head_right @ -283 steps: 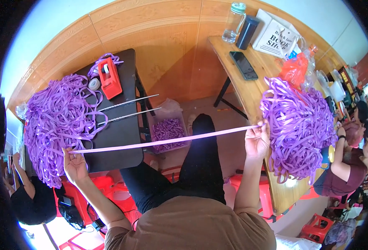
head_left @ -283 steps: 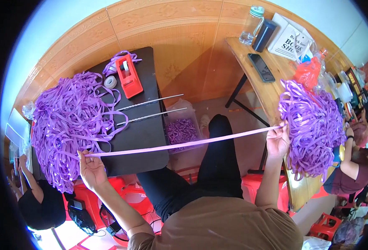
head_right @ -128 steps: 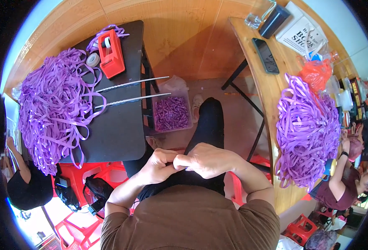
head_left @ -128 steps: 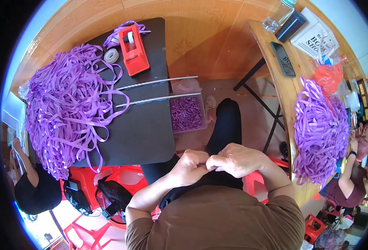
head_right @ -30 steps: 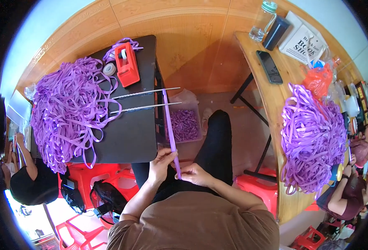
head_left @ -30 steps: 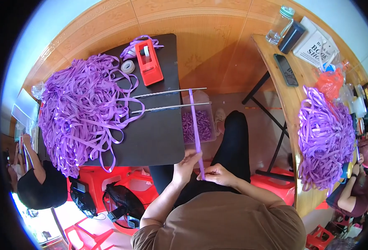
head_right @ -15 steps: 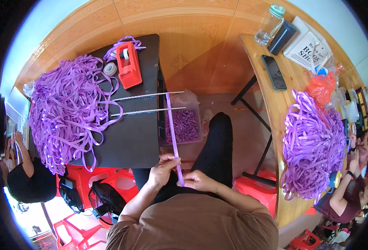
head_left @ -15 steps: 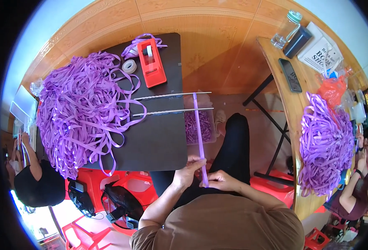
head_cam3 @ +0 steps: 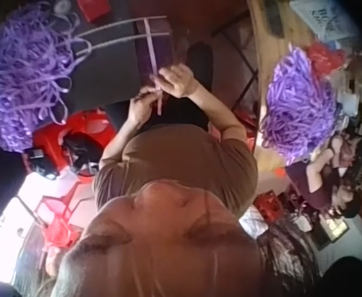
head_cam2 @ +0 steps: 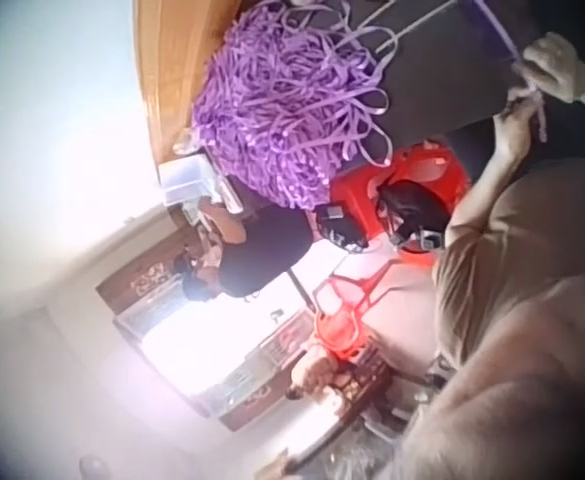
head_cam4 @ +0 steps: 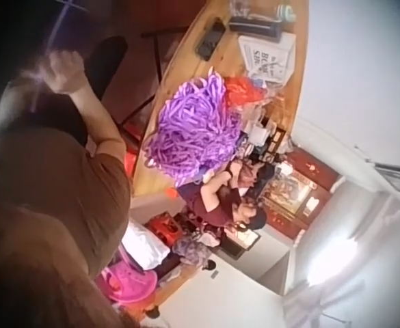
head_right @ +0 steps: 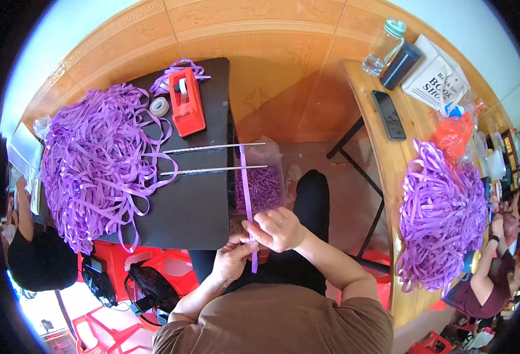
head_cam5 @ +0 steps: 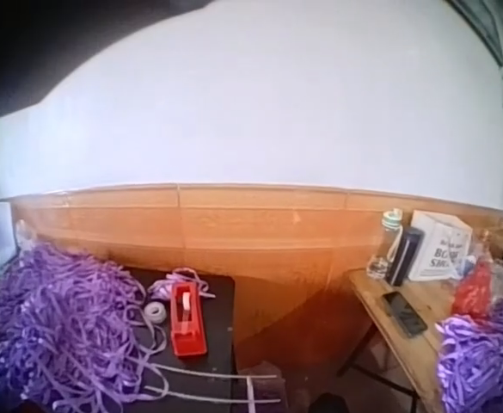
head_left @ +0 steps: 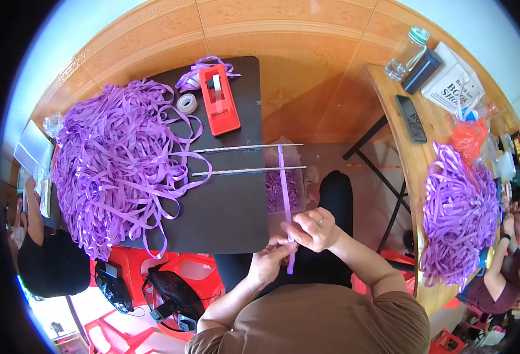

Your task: The recorder is assembling pom-poms by winding purple ribbon around a metal jig and securing segments with adhesive tape.

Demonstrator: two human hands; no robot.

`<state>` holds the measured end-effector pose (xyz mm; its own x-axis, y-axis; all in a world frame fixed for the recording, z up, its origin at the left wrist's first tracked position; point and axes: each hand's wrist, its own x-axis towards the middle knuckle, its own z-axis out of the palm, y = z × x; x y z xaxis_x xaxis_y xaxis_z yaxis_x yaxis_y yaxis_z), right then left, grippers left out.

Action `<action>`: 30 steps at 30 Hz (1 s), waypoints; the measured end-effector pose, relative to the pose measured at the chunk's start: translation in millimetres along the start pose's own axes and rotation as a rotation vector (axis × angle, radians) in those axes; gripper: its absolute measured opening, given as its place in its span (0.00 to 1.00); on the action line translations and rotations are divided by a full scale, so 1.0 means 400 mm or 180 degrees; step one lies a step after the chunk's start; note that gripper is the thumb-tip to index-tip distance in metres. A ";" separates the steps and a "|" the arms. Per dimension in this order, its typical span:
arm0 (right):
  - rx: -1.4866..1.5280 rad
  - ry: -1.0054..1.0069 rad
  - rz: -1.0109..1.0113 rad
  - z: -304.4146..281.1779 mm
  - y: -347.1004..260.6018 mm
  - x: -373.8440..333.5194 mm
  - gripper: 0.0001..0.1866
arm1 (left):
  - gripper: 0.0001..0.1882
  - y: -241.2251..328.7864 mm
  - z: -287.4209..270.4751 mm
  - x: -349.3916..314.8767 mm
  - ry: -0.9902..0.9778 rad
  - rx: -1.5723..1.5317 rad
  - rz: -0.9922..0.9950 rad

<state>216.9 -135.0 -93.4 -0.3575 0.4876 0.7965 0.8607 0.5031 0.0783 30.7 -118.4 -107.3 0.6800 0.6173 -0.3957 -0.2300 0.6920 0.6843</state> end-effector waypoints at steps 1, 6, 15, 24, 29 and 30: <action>0.0003 0.0002 -0.0014 -0.003 0.000 0.006 0.22 | 0.02 0.001 -0.001 -0.003 -0.0037 -0.0035 -0.0010; -0.0046 0.0007 -0.0386 -0.016 0.006 0.042 0.21 | 0.02 0.003 0.004 -0.005 -0.0139 -0.0193 0.0111; 0.0647 -0.0158 0.0141 -0.101 0.076 0.213 0.20 | 0.20 0.012 -0.006 0.025 -0.0679 -0.0843 0.0005; 0.2580 -0.0606 0.1797 0.023 0.357 0.364 0.08 | 0.16 -0.030 -0.041 0.099 -0.0629 -0.0459 -0.0233; 0.3579 -0.0762 0.2670 0.159 0.463 0.280 0.08 | 0.14 -0.032 -0.022 0.156 -0.0548 -0.0345 -0.0136; 0.3646 -0.0802 0.2974 0.182 0.460 0.273 0.09 | 0.14 -0.030 -0.023 0.166 -0.0594 -0.0326 -0.0155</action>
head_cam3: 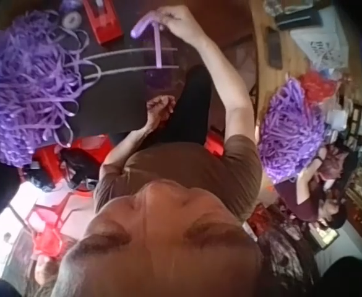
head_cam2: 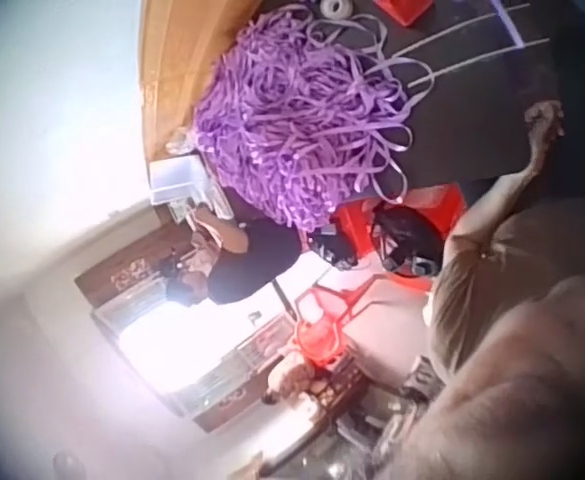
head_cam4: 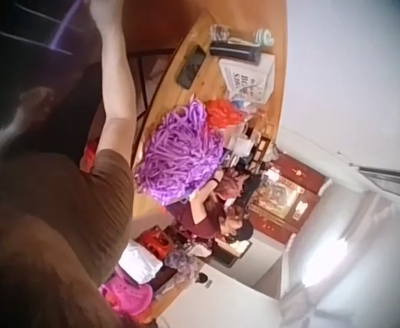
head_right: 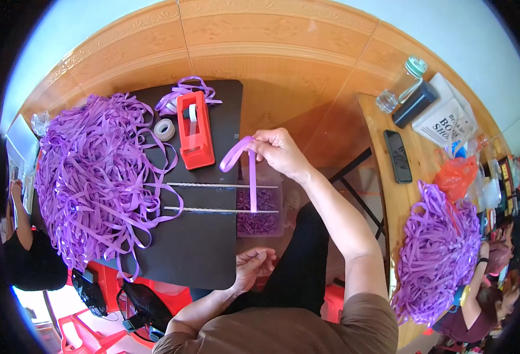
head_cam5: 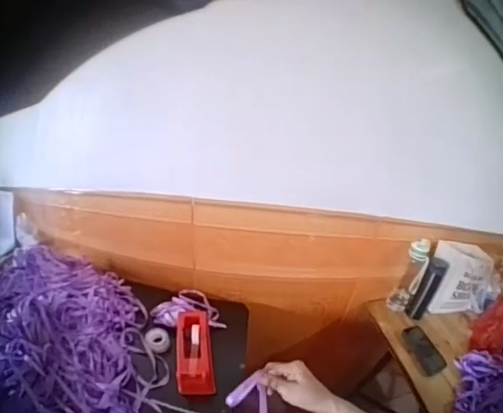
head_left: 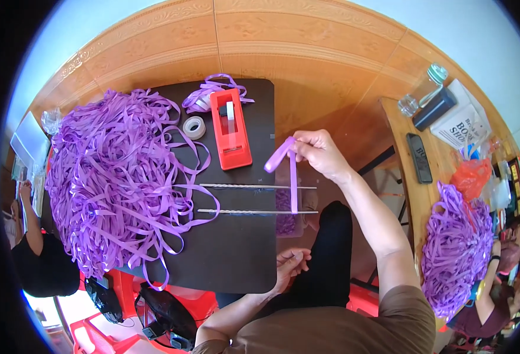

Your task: The recorder is assembling pom-poms by winding purple ribbon around a metal jig and securing segments with adhesive tape.

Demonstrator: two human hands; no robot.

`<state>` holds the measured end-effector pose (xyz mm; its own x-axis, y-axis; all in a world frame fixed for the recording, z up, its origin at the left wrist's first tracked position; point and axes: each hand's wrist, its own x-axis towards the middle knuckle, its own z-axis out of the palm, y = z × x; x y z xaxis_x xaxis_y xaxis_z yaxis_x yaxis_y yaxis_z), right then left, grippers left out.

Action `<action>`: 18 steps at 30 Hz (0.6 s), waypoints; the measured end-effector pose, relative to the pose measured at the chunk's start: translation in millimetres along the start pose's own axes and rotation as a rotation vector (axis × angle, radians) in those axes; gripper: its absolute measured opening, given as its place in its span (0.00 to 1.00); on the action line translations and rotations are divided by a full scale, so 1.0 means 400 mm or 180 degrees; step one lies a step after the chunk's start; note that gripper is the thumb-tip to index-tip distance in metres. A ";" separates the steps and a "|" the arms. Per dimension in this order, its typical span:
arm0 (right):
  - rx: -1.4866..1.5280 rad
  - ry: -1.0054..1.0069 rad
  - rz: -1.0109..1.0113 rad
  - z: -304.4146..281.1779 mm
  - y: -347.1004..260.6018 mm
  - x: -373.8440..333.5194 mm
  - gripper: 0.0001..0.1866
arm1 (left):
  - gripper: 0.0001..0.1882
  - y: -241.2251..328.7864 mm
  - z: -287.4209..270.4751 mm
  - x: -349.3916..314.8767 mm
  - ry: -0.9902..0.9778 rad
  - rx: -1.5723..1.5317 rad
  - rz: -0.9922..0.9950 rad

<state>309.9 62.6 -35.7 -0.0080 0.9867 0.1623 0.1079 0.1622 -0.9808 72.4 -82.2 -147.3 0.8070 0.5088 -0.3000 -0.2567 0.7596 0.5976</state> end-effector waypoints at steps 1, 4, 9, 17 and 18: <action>0.0097 0.0051 0.0185 0.009 0.017 0.001 0.10 | 0.14 0.003 0.001 0.010 0.0016 -0.0019 0.0000; 0.0300 -0.0019 0.0694 0.010 0.093 -0.002 0.11 | 0.17 0.012 0.019 0.049 0.0167 0.0373 0.0210; 0.0949 0.0232 0.1420 0.036 0.190 -0.078 0.08 | 0.26 0.028 0.040 0.133 0.1538 0.3018 0.1790; 0.2769 0.0983 0.2218 0.172 0.272 -0.286 0.06 | 0.15 0.066 0.052 0.242 0.1531 0.2025 0.2687; 0.2710 0.1184 0.2538 0.197 0.172 -0.283 0.06 | 0.12 0.058 0.031 0.242 0.1574 0.2104 0.2674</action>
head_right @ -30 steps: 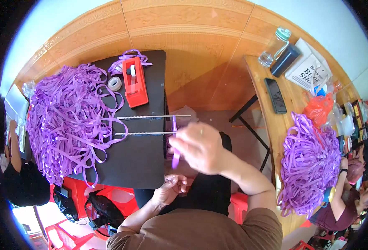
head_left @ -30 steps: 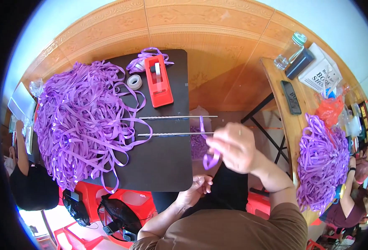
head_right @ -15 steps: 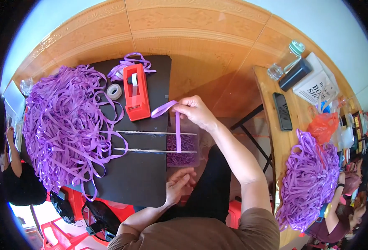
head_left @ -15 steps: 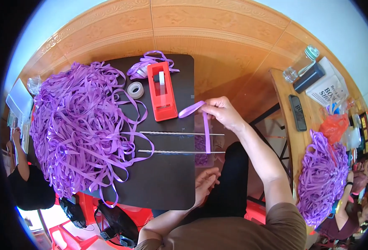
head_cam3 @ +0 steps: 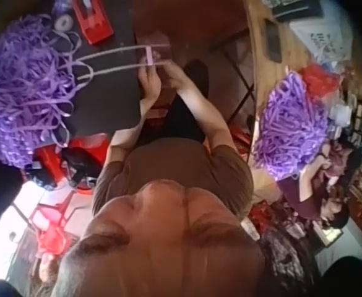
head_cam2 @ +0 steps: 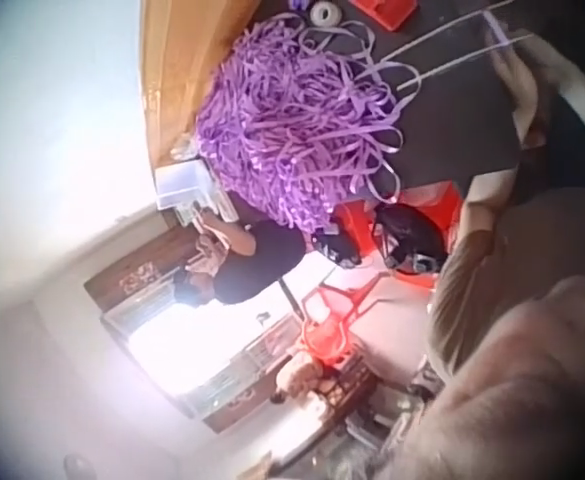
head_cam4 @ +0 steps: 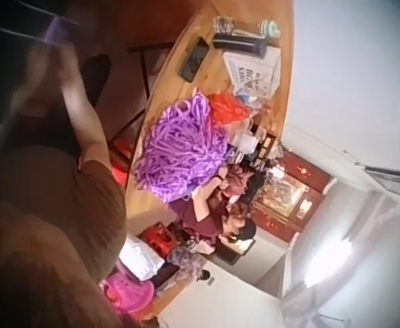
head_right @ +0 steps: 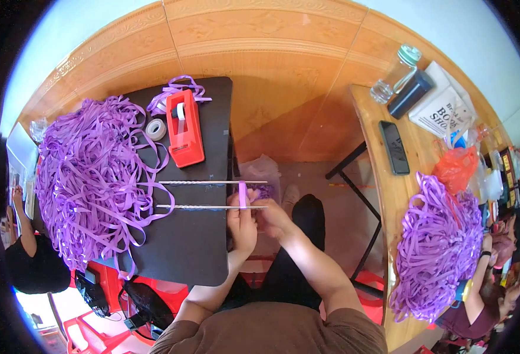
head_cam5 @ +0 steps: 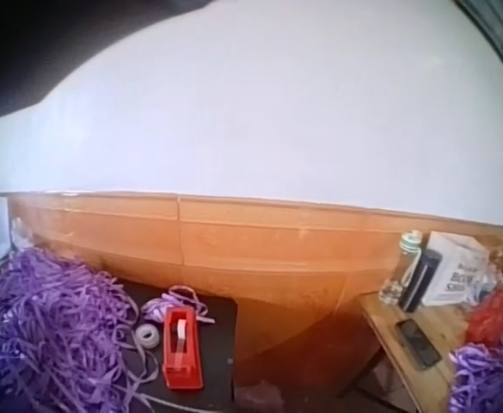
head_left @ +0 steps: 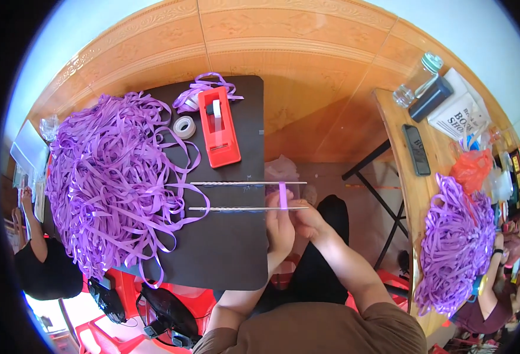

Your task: The recorder is assembling pom-poms by winding purple ribbon around a metal jig and securing segments with adhesive tape.

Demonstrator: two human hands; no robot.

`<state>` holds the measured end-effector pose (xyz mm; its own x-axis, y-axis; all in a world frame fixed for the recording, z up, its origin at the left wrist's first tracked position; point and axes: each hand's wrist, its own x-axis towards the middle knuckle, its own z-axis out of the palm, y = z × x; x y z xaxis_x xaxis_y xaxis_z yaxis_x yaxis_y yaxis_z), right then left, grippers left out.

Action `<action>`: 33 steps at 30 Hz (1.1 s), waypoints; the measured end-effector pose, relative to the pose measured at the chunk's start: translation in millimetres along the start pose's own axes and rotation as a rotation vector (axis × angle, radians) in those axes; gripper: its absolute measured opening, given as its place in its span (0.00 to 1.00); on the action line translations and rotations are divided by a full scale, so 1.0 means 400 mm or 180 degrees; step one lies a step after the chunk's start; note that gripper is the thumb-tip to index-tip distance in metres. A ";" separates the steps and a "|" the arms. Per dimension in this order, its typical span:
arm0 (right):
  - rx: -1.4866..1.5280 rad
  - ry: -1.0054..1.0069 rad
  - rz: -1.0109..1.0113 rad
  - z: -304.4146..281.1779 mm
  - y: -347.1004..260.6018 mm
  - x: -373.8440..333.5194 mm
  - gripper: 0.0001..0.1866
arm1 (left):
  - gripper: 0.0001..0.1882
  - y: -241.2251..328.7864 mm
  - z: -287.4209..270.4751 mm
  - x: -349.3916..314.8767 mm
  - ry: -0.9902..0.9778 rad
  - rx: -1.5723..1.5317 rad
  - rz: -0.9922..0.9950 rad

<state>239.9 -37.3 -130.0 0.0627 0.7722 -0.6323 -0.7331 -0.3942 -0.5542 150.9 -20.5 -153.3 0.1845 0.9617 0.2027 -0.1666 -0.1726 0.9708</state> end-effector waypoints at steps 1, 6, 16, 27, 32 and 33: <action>0.0021 0.0000 -0.0032 -0.013 0.016 -0.004 0.06 | 0.10 -0.004 0.018 -0.012 0.0251 -0.0309 -0.0168; 0.0122 -0.0479 -0.0002 -0.112 0.088 -0.058 0.07 | 0.10 0.044 -0.014 -0.095 0.0003 -0.0522 -0.0693; -0.4079 0.0653 -0.5369 -0.044 0.045 -0.174 0.16 | 0.09 0.117 -0.087 -0.250 0.0029 -0.0558 -0.1174; -0.5629 -0.0398 -0.6510 -0.018 0.039 -0.212 0.15 | 0.06 0.146 -0.150 -0.268 -0.0323 -0.1137 -0.2083; -0.5720 -0.0266 -0.6833 -0.019 0.050 -0.210 0.19 | 0.06 0.158 -0.157 -0.266 -0.0188 -0.1304 -0.2148; -0.5643 -0.0297 -0.6916 -0.013 0.048 -0.213 0.18 | 0.05 0.161 -0.163 -0.267 -0.0278 -0.1314 -0.2131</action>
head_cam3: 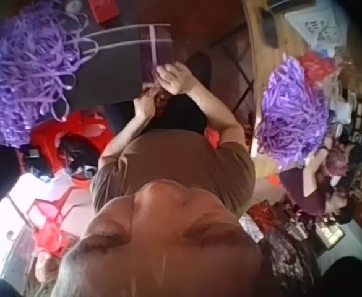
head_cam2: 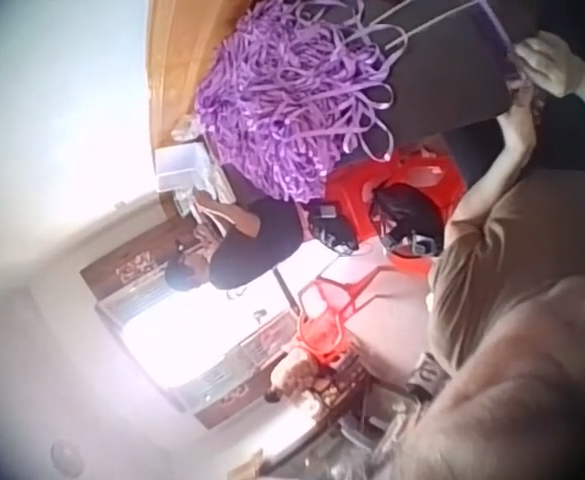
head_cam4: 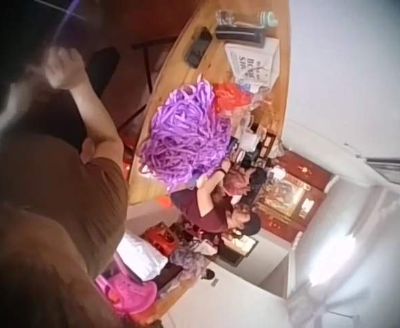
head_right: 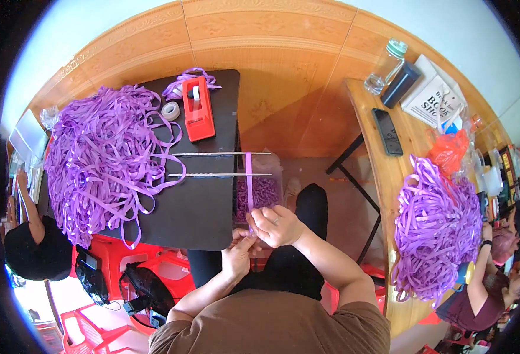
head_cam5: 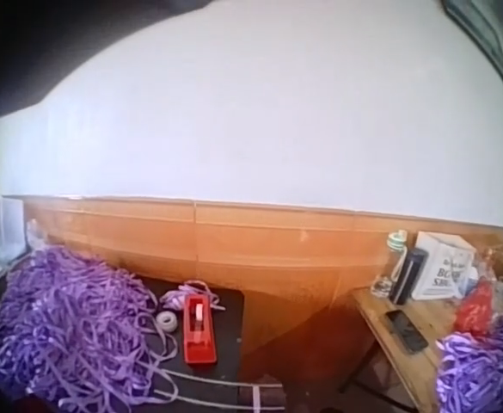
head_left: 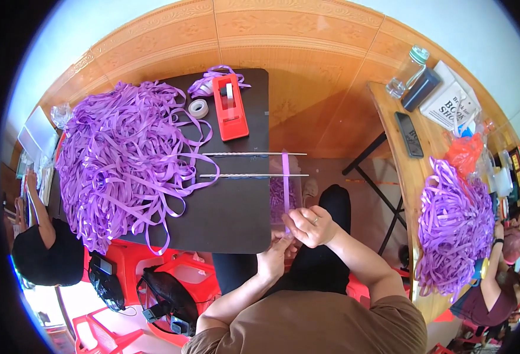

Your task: The recorder is assembling pom-poms by winding purple ribbon around a metal jig and securing segments with adhesive tape.

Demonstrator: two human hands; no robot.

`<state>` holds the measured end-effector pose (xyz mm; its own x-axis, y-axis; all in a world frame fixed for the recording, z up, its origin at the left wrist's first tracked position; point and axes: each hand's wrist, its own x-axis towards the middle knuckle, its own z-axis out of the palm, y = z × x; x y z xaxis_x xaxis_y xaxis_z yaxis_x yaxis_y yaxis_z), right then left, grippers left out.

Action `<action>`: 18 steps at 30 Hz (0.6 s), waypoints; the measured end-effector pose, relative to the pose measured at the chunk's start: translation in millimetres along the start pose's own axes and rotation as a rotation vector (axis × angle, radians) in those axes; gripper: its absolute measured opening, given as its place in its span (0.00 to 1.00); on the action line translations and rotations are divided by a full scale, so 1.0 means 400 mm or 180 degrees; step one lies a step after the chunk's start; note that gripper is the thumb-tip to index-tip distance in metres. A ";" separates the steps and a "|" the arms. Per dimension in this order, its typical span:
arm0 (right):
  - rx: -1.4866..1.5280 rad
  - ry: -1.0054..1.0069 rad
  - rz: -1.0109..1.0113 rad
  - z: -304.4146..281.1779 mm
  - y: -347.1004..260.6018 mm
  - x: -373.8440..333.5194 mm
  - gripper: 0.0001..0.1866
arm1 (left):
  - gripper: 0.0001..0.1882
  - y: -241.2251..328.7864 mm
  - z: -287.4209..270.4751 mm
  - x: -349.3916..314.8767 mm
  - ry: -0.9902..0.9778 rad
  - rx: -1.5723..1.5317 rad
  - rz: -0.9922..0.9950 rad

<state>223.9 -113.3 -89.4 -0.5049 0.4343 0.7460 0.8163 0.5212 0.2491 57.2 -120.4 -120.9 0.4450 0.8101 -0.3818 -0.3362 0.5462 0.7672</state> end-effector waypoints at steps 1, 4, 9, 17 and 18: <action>-0.0004 0.0003 -0.0009 -0.005 0.001 0.004 0.18 | 0.05 0.003 -0.002 -0.004 -0.0088 0.0020 -0.0003; 0.0119 0.0126 -0.0027 -0.025 0.006 0.036 0.15 | 0.10 0.009 0.001 -0.005 -0.0488 0.0249 0.0304; 0.0329 0.0238 0.0157 -0.053 0.027 0.097 0.15 | 0.19 0.008 -0.018 0.027 -0.0794 0.0022 0.0133; 0.0808 0.0165 0.0961 -0.061 0.187 0.228 0.14 | 0.21 0.013 0.031 0.082 -0.0494 0.0457 0.0105; 0.0886 0.0234 0.1047 -0.040 0.220 0.238 0.12 | 0.20 0.000 0.047 0.088 -0.0391 0.0270 0.0275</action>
<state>252.3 -37.8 13.7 -0.2012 0.5622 0.8022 0.8185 0.5464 -0.1776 88.4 -95.7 -124.7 0.5173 0.8183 -0.2504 -0.3088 0.4514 0.8371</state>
